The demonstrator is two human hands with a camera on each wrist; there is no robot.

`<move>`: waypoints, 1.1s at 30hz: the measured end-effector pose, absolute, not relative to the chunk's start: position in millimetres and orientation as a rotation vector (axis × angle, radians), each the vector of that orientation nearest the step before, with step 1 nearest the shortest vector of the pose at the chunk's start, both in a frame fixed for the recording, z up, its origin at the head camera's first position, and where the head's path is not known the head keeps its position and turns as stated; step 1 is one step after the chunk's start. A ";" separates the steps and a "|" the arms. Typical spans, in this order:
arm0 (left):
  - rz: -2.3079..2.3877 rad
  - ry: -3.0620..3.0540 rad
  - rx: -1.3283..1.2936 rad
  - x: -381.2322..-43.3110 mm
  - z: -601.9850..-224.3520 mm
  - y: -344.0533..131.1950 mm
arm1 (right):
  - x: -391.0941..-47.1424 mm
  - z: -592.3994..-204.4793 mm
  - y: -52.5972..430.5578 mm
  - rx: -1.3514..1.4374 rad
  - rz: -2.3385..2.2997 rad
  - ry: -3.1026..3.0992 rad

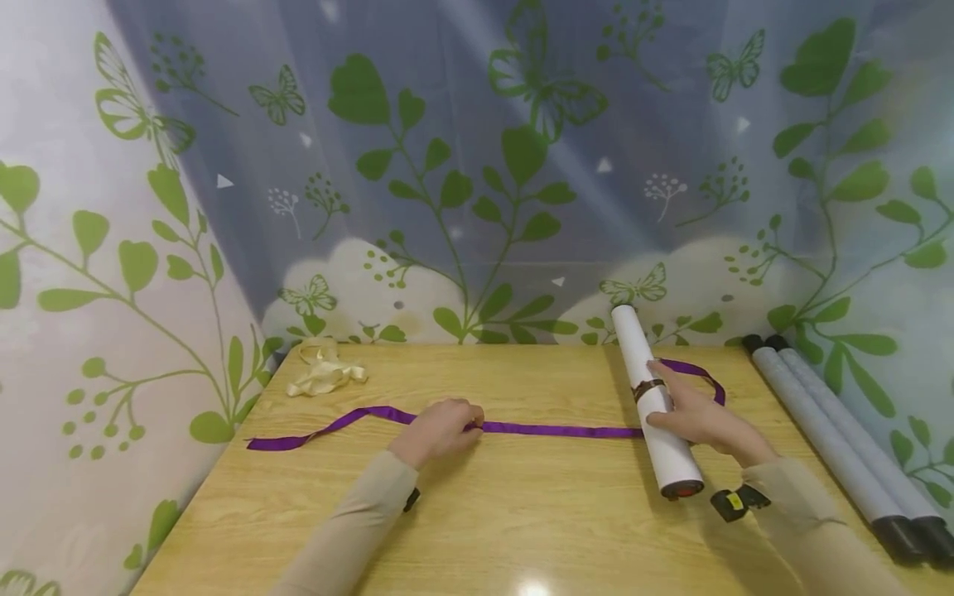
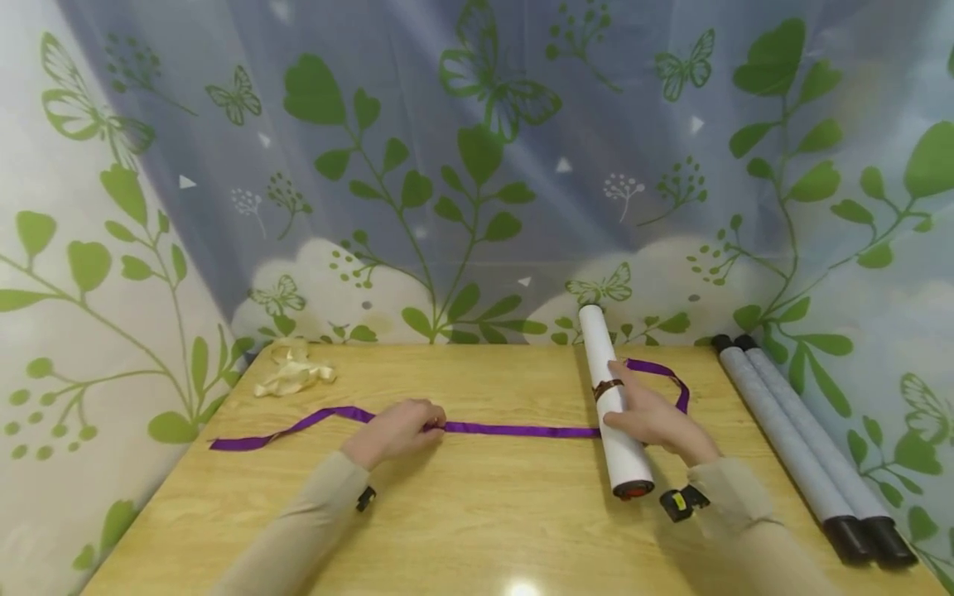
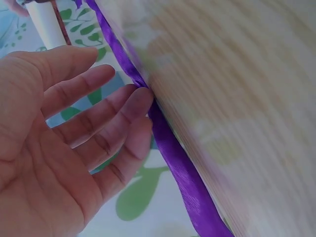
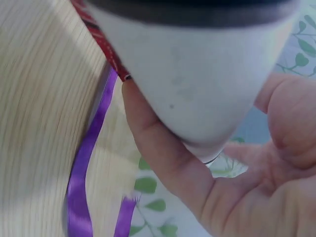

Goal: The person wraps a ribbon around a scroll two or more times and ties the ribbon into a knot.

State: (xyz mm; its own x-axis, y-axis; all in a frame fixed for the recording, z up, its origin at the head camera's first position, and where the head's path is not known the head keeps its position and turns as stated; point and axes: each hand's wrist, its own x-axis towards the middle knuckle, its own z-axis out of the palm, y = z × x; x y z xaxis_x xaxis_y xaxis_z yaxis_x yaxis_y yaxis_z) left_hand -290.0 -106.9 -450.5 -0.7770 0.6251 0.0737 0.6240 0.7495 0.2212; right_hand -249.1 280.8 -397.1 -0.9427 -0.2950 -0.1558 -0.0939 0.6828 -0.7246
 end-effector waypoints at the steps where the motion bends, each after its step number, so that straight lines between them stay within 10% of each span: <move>1: 0.374 2.930 1.046 -289.6 -450.5 -105.8 | -249.9 -398.0 276.7 -0.318 -1.132 2.625; 33: 0.640 2.900 1.095 -300.6 -450.1 -46.4 | -262.5 -422.8 156.6 -0.499 -0.905 2.848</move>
